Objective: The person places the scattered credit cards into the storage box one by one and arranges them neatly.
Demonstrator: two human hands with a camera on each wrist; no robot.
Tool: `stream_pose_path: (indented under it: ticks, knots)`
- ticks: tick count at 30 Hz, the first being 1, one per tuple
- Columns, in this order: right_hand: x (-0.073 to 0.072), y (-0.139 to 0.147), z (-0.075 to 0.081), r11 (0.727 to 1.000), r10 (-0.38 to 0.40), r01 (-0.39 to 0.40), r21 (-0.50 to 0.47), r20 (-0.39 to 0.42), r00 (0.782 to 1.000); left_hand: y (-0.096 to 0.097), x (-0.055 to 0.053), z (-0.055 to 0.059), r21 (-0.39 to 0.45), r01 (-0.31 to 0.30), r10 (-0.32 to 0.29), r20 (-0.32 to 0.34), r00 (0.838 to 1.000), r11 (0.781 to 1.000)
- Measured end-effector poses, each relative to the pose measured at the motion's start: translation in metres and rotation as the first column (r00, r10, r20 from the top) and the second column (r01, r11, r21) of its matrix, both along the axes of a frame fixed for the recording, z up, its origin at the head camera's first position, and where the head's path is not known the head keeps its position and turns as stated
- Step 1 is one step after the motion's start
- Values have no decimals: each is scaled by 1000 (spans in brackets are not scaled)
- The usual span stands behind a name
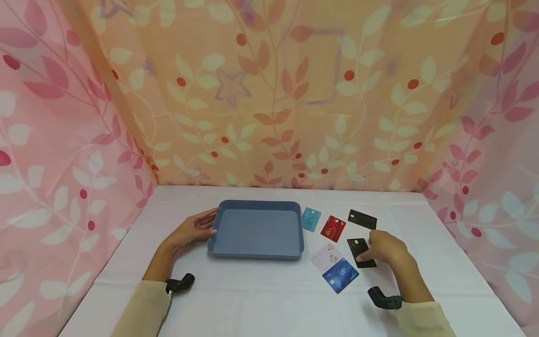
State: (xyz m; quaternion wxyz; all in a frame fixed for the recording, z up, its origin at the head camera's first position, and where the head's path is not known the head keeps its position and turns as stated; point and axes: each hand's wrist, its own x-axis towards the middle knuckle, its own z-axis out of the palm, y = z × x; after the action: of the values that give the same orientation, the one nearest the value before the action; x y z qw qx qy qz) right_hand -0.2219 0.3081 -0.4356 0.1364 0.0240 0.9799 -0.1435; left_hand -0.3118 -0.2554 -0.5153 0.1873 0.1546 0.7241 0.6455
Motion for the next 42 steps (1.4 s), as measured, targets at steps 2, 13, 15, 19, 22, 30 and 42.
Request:
stream_pose_path:
  ticks: [2,13,15,19,22,30,42]
  knots:
    - [1,-1,0,1000,-1,1,8,14,1000,0,0,-1,-1,-4,4,3,1000,1000]
    - [1,-8,-4,999,5,-7,33,41,999,-3,3,-1,-16,-11,11,4,1000,1000]
    - [0,-8,-5,1000,6,-7,30,45,999,-4,3,0,-15,-10,10,-1,1000,1000]
    - [-2,-5,-8,1000,-2,1,18,50,999,-4,3,0,-13,-7,7,-3,1000,1000]
    - [-3,-2,-10,1000,-7,7,10,50,999,-2,3,2,-16,-6,6,1,1000,1000]
    - [-4,2,-11,999,7,-6,-34,28,1000,-1,1,4,-37,-14,15,13,1000,999]
    - [0,-5,-11,999,-6,6,-47,19,1000,-1,0,1,-26,-2,3,12,1000,1000]
